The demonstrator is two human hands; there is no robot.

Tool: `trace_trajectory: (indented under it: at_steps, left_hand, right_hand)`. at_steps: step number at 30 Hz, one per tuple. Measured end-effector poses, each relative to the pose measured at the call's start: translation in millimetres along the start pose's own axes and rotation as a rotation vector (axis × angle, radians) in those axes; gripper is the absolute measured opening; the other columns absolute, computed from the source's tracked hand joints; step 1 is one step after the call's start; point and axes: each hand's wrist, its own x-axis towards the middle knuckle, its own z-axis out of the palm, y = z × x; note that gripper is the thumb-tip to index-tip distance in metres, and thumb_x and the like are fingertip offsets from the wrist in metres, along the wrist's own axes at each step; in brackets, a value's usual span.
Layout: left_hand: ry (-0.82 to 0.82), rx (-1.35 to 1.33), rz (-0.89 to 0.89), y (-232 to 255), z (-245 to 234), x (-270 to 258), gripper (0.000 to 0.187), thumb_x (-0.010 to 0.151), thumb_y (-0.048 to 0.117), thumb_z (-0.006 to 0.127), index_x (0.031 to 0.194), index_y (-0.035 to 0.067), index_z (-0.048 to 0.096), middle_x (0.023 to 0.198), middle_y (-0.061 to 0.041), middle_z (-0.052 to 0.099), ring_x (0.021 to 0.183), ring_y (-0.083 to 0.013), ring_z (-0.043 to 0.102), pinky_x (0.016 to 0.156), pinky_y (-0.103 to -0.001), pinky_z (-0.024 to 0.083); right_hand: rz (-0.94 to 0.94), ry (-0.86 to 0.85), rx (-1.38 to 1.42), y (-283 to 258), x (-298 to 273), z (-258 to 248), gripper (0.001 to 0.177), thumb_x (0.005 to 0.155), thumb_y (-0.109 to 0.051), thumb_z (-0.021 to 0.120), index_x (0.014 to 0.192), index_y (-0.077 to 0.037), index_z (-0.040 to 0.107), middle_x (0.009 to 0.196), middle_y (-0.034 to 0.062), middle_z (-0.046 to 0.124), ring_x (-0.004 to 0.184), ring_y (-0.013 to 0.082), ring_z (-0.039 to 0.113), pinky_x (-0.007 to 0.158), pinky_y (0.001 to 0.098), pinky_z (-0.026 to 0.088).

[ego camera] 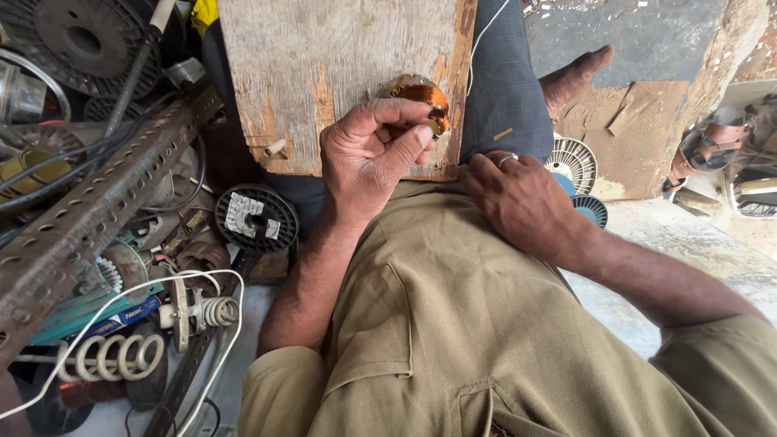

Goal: The person is repairing a small electric motor by hand. They are wrapping orange wire around the motor's stator, securing it with white ties, and using a small wooden stick to adjust the wire placement.

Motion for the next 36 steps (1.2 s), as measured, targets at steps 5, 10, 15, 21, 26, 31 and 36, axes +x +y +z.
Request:
trace_trajectory:
  at_steps: [5,10,15,21,26,31,36]
  left_hand:
    - [0.000,-0.060,0.020,0.1,-5.8,-0.4,0.012,0.099,-0.007,0.072,0.110,-0.001,0.071,0.096,-0.010,0.073,0.084,-0.0115,0.071,0.076,-0.026,0.063]
    - [0.048,-0.066,0.015,-3.6,-8.3,-1.4,0.016,0.098,-0.006,0.075,0.111,0.000,0.068,0.100,-0.008,0.072,0.085,-0.0094,0.069,0.074,-0.025,0.062]
    - [0.062,-0.041,0.009,-5.0,-5.2,-0.5,0.024,0.098,-0.008,0.076,0.116,0.002,0.064,0.104,-0.006,0.071,0.091,-0.0081,0.068,0.082,-0.024,0.061]
    - [0.039,-0.089,-0.043,-10.8,5.3,-4.3,0.025,0.099,-0.009,0.075,0.117,0.002,0.062,0.099,-0.005,0.071,0.091,-0.0079,0.068,0.083,-0.024,0.061]
    - [0.041,-0.115,-0.080,-14.4,6.8,-7.6,0.025,0.098,-0.010,0.072,0.117,0.001,0.060,0.103,-0.007,0.071,0.094,-0.0097,0.069,0.086,-0.026,0.061]
    - [0.028,-0.090,-0.086,-19.7,3.2,-9.6,0.025,0.098,-0.010,0.072,0.117,0.000,0.059,0.102,-0.008,0.070,0.092,-0.0098,0.069,0.082,-0.026,0.062]
    - [0.025,-0.086,-0.089,-18.5,2.6,-8.8,0.025,0.098,-0.010,0.073,0.116,0.000,0.059,0.101,-0.008,0.070,0.090,-0.0094,0.068,0.077,-0.027,0.063]
  right_hand:
    - [0.053,0.003,0.083,12.9,-13.1,13.2,0.037,0.100,-0.010,0.053,0.136,-0.002,0.055,0.113,0.0130,0.065,0.085,0.0233,0.069,0.072,0.0334,0.060]
    - [0.150,0.051,0.714,40.4,-40.8,17.6,0.039,0.095,-0.008,0.068,0.132,-0.005,0.057,0.095,0.0078,0.073,0.076,0.0222,0.075,0.066,0.0339,0.063]
    - [-0.077,0.046,1.444,56.5,-54.6,14.6,0.074,0.085,-0.008,0.076,0.150,0.002,0.042,0.127,0.0117,0.069,0.090,0.0163,0.073,0.079,0.0331,0.061]
    - [-0.205,0.382,1.678,29.3,-25.5,23.9,0.064,0.090,-0.013,0.081,0.147,0.001,0.056,0.134,0.0111,0.064,0.120,0.0176,0.067,0.108,0.0351,0.056]
    - [-0.170,0.441,1.523,17.0,-3.9,29.5,0.062,0.091,-0.014,0.082,0.145,0.000,0.057,0.128,0.0114,0.065,0.112,0.0164,0.068,0.099,0.0318,0.060]
    - [-0.116,0.462,1.358,17.7,-2.6,32.8,0.058,0.092,-0.015,0.081,0.143,0.000,0.059,0.120,0.0118,0.069,0.100,0.0150,0.070,0.090,0.0300,0.062]
    - [-0.138,0.458,1.496,16.2,-2.4,35.7,0.048,0.098,-0.012,0.074,0.142,-0.002,0.059,0.121,0.0112,0.069,0.101,0.0161,0.075,0.087,0.0288,0.063]
